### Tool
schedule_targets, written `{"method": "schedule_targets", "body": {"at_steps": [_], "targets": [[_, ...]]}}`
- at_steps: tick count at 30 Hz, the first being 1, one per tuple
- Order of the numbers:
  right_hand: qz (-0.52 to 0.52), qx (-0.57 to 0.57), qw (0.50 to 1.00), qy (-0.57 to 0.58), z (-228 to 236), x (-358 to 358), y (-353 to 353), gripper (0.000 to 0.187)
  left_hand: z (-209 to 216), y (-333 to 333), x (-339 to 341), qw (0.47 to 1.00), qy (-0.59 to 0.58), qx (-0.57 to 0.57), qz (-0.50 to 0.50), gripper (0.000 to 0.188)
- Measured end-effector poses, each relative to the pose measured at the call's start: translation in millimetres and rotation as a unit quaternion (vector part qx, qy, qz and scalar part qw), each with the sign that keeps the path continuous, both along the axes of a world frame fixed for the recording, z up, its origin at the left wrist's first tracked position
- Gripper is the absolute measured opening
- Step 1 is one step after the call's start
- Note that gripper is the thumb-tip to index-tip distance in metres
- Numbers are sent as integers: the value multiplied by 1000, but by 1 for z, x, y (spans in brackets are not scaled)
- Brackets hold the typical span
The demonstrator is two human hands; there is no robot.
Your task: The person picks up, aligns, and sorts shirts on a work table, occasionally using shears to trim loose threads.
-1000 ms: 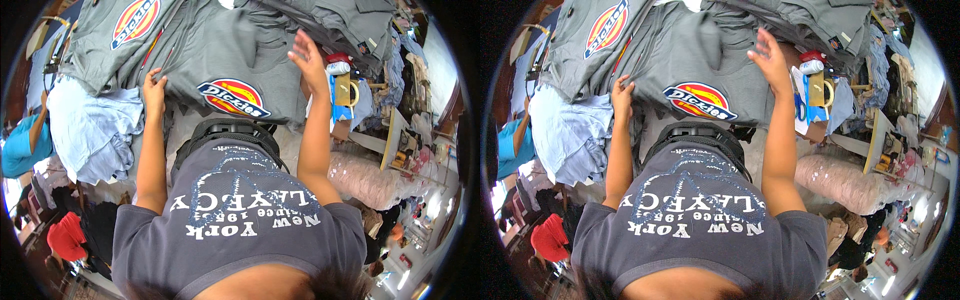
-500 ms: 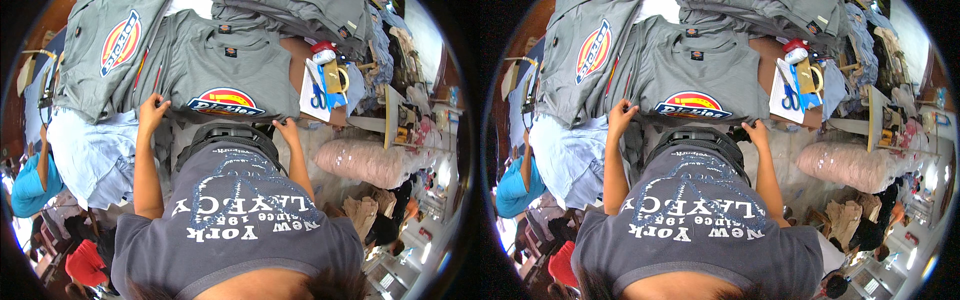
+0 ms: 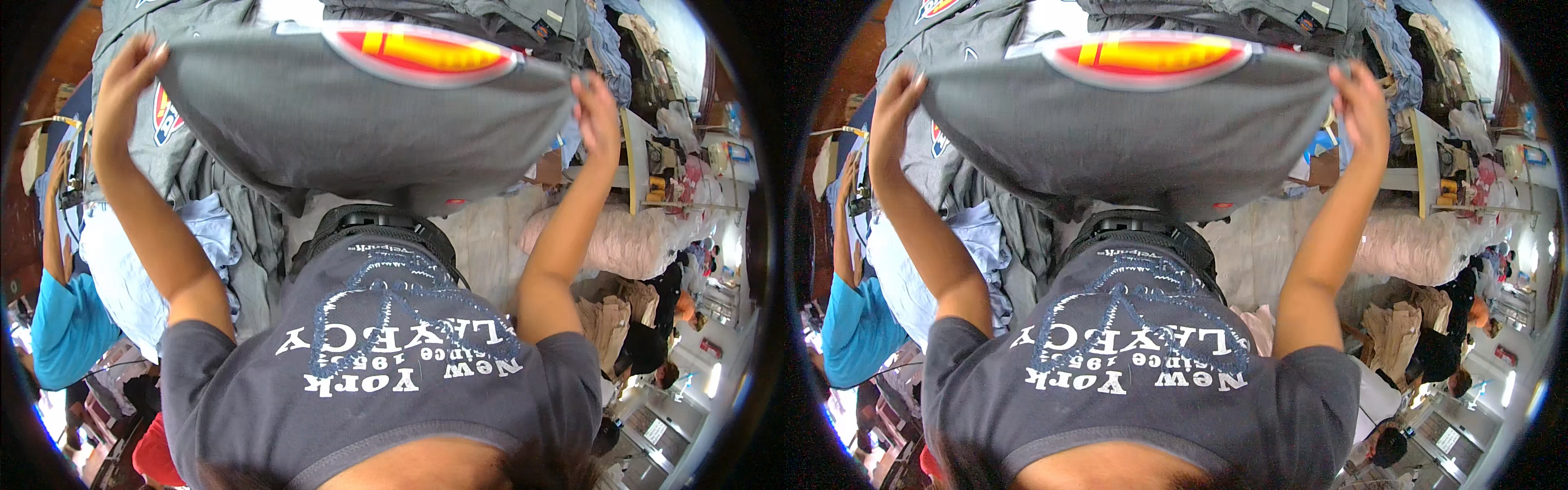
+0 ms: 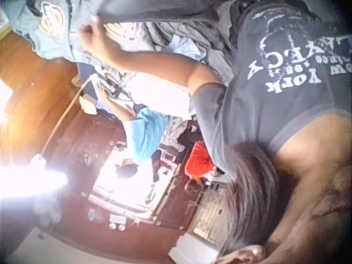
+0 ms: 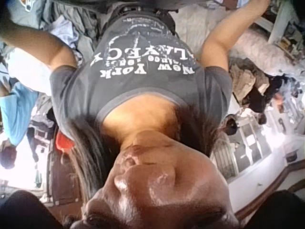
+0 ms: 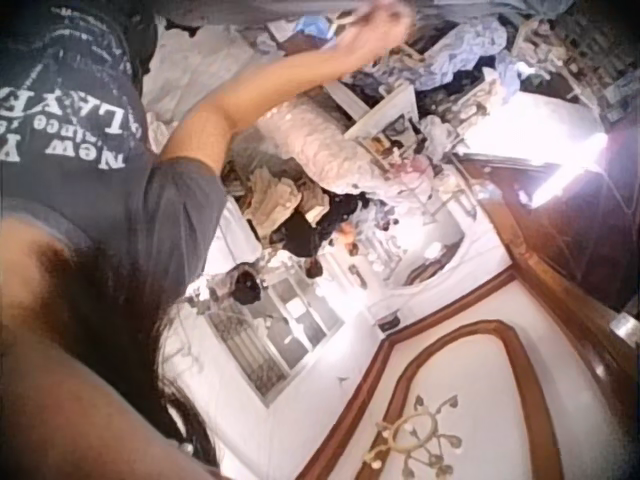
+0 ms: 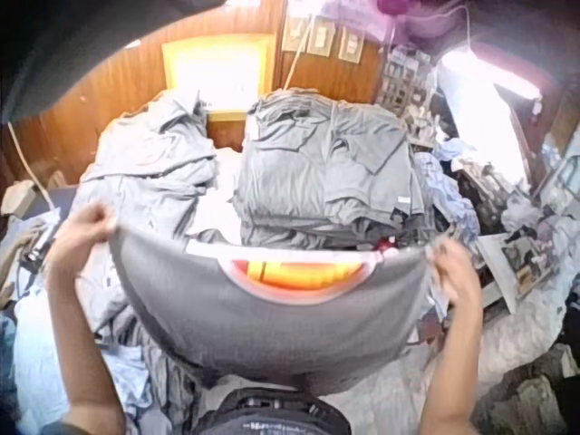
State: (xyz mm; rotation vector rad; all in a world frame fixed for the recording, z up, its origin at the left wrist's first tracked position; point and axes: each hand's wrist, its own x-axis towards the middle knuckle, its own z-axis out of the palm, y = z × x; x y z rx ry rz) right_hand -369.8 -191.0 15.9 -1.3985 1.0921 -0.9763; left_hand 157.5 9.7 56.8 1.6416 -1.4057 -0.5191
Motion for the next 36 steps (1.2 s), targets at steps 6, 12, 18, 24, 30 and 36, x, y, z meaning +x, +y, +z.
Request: {"method": "schedule_targets", "body": {"at_steps": [6, 12, 18, 24, 30, 36], "targets": [[-173, -336, 923, 72, -43, 74, -103, 45, -50, -144, 30, 983, 4, -134, 128, 32], [-4, -457, 862, 217, -132, 89, 0, 24, -181, -62, -23, 949, -287, -114, 61, 30], [-18, -293, 887, 356, -181, 40, 85, 28, -212, 56, -97, 967, -240, 60, 68, 36], [-21, -278, 862, 424, -176, 26, 90, 33, -207, 80, -104, 955, -276, 79, 82, 35], [20, -267, 907, 325, -184, 8, 64, 33, -213, 70, -91, 968, -231, 36, 91, 27], [-21, 42, 999, -11, -166, 3, 43, 20, -220, 58, -53, 975, 192, -16, 110, 15]]}}
